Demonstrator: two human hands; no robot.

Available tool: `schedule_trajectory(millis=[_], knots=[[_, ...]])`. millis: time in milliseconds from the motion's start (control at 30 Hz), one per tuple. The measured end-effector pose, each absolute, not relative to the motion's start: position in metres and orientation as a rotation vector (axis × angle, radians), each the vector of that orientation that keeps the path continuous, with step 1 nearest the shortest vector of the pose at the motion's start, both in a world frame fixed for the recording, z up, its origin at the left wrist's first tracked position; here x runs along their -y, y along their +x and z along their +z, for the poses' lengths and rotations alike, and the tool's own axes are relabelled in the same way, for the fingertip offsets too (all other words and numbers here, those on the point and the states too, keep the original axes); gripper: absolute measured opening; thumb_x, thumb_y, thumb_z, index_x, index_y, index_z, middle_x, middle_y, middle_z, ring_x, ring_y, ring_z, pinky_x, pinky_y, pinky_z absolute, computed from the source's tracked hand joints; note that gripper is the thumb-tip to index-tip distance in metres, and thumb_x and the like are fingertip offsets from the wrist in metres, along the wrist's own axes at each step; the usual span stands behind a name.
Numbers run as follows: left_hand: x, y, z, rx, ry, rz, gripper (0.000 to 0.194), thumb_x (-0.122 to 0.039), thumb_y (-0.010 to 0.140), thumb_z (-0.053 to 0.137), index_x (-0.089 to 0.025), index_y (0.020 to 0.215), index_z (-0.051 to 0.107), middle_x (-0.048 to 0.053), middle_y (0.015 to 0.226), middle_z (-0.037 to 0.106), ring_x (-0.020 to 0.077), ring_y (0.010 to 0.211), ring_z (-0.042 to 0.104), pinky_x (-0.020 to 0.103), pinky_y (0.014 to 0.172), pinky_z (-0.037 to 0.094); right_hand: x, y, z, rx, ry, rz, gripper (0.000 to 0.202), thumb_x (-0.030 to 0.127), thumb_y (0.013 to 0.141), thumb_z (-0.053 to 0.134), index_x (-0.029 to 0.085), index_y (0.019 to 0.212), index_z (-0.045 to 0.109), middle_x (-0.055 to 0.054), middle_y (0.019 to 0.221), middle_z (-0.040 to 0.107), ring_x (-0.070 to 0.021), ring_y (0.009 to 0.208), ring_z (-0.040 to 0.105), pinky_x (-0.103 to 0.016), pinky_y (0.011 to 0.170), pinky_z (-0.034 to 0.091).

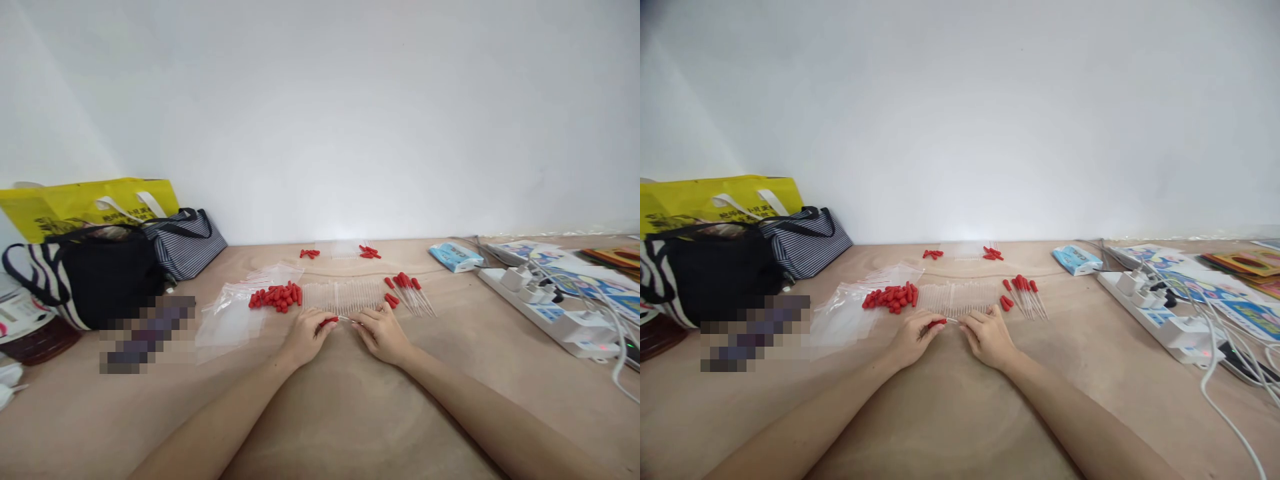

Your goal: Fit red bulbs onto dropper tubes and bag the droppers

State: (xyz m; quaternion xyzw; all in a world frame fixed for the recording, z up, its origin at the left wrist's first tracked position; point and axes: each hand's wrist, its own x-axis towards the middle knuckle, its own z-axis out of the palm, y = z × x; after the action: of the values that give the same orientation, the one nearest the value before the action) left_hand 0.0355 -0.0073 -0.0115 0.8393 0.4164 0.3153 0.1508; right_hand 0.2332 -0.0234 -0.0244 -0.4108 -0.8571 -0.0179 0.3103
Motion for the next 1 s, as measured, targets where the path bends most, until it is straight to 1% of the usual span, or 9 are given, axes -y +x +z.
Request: schedule_trajectory(millis=[133,233,400,500,767,1000], knots=[[0.0089,0.0366,-0.0091,-1.204,2.425,0.906,0.019,-0.028,0.082,0.047,-0.019,0.083,0.064,0.002,0.075,0.065,0.016,0.073,0.056,0.028,0.072,0.042,0.0272,0.2295,-0.0255,2.238,-1.004,-0.058,0.02,0.02,0.084,0.04,0.017,0.089,0.059,-0.002,0.071,0.06,-0.0115,0.063,0.049,-0.029,0.069,0.025],[0.0098,0.0367,-0.0076,-1.19,2.419,0.914,0.02,-0.028,0.083,0.045,-0.02,0.081,0.064,0.002,0.072,0.064,0.0151,0.07,0.055,0.027,0.071,0.042,0.0289,0.2268,-0.027,2.233,-0.99,-0.041,0.021,0.021,0.084,0.039,0.017,0.088,0.059,-0.002,0.066,0.058,-0.0113,0.06,0.047,-0.028,0.067,0.026],[0.0094,0.035,-0.0101,-1.132,2.463,0.88,0.024,-0.03,0.084,0.042,-0.02,0.083,0.064,0.002,0.071,0.063,0.0156,0.072,0.055,0.028,0.073,0.041,0.0276,0.2287,-0.0288,2.234,-0.968,-0.047,0.023,0.021,0.084,0.04,0.02,0.097,0.059,-0.001,0.069,0.06,-0.0111,0.06,0.048,-0.029,0.066,0.025],[0.0088,0.034,-0.012,-1.093,2.495,0.838,0.026,-0.03,0.086,0.04,-0.019,0.083,0.064,0.003,0.072,0.062,0.0158,0.073,0.055,0.029,0.074,0.039,0.0258,0.2309,-0.0287,2.243,-0.933,-0.081,0.024,0.019,0.084,0.041,0.021,0.098,0.06,-0.001,0.07,0.061,-0.0111,0.061,0.048,-0.03,0.067,0.023],[0.0111,0.0336,-0.0108,-0.974,2.636,0.769,0.025,-0.025,0.087,0.036,-0.018,0.079,0.059,0.003,0.073,0.06,0.0153,0.072,0.053,0.03,0.076,0.036,0.0246,0.23,-0.0243,2.285,-0.857,-0.135,0.023,0.016,0.082,0.04,0.02,0.089,0.062,0.0,0.065,0.058,-0.0107,0.058,0.045,-0.03,0.064,0.021],[0.0122,0.0372,-0.012,-0.958,2.79,0.737,0.027,-0.023,0.088,0.032,-0.018,0.077,0.057,0.003,0.076,0.06,0.0151,0.073,0.052,0.032,0.081,0.033,0.0233,0.2255,-0.0246,2.33,-0.901,0.009,0.021,0.018,0.085,0.038,0.018,0.084,0.059,-0.002,0.071,0.061,-0.0118,0.063,0.048,-0.029,0.065,0.024]])
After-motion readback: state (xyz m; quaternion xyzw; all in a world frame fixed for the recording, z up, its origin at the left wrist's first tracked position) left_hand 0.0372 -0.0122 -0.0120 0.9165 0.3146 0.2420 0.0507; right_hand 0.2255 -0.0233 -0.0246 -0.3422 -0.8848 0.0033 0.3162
